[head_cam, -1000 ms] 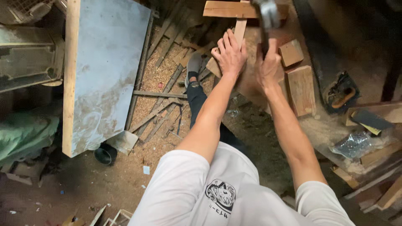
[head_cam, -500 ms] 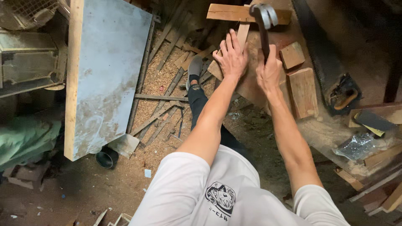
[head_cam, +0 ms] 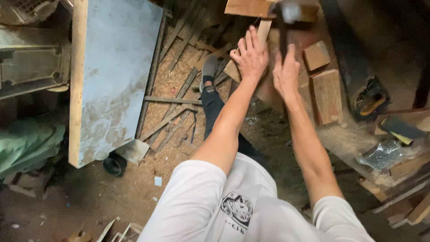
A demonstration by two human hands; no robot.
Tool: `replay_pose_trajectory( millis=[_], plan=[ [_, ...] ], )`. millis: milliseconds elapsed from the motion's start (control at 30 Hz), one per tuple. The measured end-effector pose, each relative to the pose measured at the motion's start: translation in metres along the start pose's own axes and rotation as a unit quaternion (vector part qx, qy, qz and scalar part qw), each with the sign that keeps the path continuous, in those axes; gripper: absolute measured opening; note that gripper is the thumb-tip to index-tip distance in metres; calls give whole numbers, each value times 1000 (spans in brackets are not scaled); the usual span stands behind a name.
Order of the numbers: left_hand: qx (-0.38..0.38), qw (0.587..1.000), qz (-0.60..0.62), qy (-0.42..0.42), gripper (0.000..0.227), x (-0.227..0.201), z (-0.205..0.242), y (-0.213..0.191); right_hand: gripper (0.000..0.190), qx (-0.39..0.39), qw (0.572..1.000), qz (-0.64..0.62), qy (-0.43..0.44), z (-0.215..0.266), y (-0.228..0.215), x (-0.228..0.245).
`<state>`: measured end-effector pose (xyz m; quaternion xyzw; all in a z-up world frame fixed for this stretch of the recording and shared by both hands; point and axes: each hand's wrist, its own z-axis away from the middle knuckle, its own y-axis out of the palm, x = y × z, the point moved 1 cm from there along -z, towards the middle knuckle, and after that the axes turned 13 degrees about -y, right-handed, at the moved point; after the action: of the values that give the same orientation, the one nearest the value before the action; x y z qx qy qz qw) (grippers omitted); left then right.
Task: The person splits small wooden pieces using a hammer and a metal wedge on a workbench. They then mark the split pieces with a pen and sand them with sandpaper.
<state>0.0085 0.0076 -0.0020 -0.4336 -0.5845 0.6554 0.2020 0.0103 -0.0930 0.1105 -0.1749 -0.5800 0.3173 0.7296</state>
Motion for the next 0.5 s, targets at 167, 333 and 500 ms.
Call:
replay_pose_trajectory(
  millis=[167,333,500],
  plan=[
    [7,1000,10,-2,80,-3,-2,-2,19,-80,979,-16,-185,-6,-4,-10],
    [25,999,-24,-6,81,-3,-2,-2,33,-49,993,17,-106,-9,7,-19],
    [-35,999,31,-1,77,-1,-4,3,37,-99,985,15,-141,-7,7,-28]
  ],
)
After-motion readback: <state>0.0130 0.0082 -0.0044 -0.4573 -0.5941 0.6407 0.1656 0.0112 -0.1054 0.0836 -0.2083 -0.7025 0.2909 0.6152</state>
